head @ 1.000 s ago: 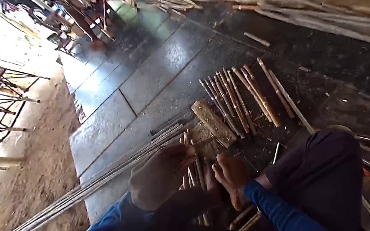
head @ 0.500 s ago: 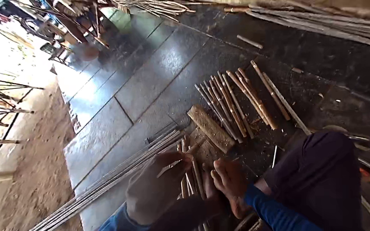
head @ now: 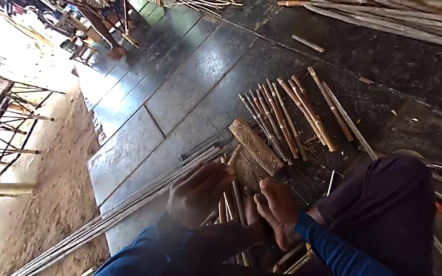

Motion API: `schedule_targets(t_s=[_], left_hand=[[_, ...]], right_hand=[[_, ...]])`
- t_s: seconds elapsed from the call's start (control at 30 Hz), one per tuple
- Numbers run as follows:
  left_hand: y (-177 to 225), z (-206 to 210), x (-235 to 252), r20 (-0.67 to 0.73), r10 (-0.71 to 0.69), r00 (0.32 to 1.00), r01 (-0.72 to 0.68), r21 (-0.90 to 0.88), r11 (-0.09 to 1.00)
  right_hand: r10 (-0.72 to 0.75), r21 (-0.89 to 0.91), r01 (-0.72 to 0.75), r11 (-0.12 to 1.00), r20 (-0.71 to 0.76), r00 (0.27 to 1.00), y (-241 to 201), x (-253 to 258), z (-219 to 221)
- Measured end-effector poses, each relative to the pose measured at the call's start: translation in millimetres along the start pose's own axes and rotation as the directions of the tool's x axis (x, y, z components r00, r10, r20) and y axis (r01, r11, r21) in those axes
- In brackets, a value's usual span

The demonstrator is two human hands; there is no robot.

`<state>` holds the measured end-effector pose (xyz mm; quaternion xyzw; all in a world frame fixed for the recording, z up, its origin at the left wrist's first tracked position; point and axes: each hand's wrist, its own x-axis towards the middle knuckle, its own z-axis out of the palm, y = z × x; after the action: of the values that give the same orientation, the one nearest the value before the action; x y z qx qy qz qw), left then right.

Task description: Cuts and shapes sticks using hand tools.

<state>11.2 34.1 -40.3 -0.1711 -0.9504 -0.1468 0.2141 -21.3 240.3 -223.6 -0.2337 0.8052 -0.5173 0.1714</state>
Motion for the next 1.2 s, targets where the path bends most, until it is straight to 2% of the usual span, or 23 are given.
schedule_targets(t_s=[0.1, 0.2, 0.33, 0.37, 0.43, 0.47, 0.53, 0.57, 0.63, 0.67, 0.73, 0.77, 0.87, 0.97, 1.03, 1.07, 1.1, 1.17, 1.2], left_hand=[[15, -12, 6, -0.123, -0.033, 0.992, 0.028, -0.041, 0.999], [25, -12, 7, -0.106, -0.011, 0.994, 0.001, -0.097, 0.995], [17, -11, 6, -0.108, 0.004, 0.994, -0.015, -0.104, 0.994], [18, -12, 0, -0.107, -0.004, 0.994, -0.008, -0.112, 0.994], [25, -13, -7, -0.106, -0.034, 0.994, 0.022, -0.114, 0.993], [24, -14, -5, -0.111, -0.048, 0.993, 0.038, -0.096, 0.995], [18, -12, -4, -0.127, -0.057, 0.99, 0.048, -0.076, 0.996], [20, -12, -8, -0.13, -0.061, 0.99, 0.053, -0.067, 0.996], [27, -14, -13, -0.128, -0.059, 0.99, 0.051, -0.067, 0.996], [24, -14, -10, -0.127, -0.057, 0.99, 0.048, -0.073, 0.996], [16, -13, -6, -0.144, -0.062, 0.988, 0.052, -0.071, 0.996], [16, -12, -10, -0.154, -0.067, 0.986, 0.058, -0.061, 0.996], [21, -16, -11, -0.142, -0.064, 0.988, 0.059, -0.043, 0.997], [17, -13, -9, -0.15, -0.076, 0.986, 0.07, -0.043, 0.997], [25, -15, -15, -0.124, -0.078, 0.989, 0.072, -0.057, 0.996], [25, -15, -12, -0.114, -0.076, 0.991, 0.069, -0.063, 0.996], [21, -16, -8, -0.108, -0.068, 0.992, 0.061, -0.069, 0.996], [18, -11, -6, -0.12, -0.069, 0.99, 0.061, -0.064, 0.996], [24, -13, -12, -0.107, -0.085, 0.991, 0.078, -0.064, 0.995]], right_hand=[[-0.104, 0.087, 0.107, 0.99, -0.036, 0.994, -14, -12, -10], [-0.099, 0.02, 0.101, 0.995, -0.086, 0.991, -9, -17, -6], [-0.081, -0.069, 0.079, 0.994, -0.023, 0.996, -21, -17, -8], [-0.005, -0.106, 0.009, 0.994, 0.033, 0.999, -17, -20, -2], [0.222, -0.123, -0.203, 0.971, 0.164, 0.961, -7, -22, 5], [0.213, -0.111, -0.196, 0.974, 0.165, 0.963, -5, -18, 5], [0.027, -0.089, -0.017, 0.996, 0.12, 0.992, -8, -8, 2], [0.02, -0.101, -0.006, 0.995, 0.135, 0.991, -7, -13, 4], [0.196, -0.075, -0.183, 0.98, 0.244, 0.95, -1, -23, 6], [0.198, -0.054, -0.19, 0.98, 0.23, 0.953, 0, -20, 6], [0.01, -0.015, -0.008, 1.0, 0.114, 0.993, -3, -13, 7], [-0.03, -0.024, 0.032, 0.999, 0.097, 0.995, 0, -15, 10], [0.157, -0.041, -0.152, 0.987, 0.158, 0.975, 9, -24, 17], [-0.056, -0.03, 0.059, 0.998, 0.094, 0.994, 5, -14, 13], [0.114, -0.057, -0.105, 0.993, 0.188, 0.976, 8, -24, 17], [0.152, -0.056, -0.144, 0.988, 0.194, 0.969, 12, -21, 16], [0.103, -0.041, -0.097, 0.994, 0.153, 0.983, 12, -16, 16], [-0.082, -0.028, 0.084, 0.996, 0.068, 0.994, 15, -5, 14], [-0.027, -0.042, 0.032, 0.999, 0.098, 0.995, 14, -16, 17]])
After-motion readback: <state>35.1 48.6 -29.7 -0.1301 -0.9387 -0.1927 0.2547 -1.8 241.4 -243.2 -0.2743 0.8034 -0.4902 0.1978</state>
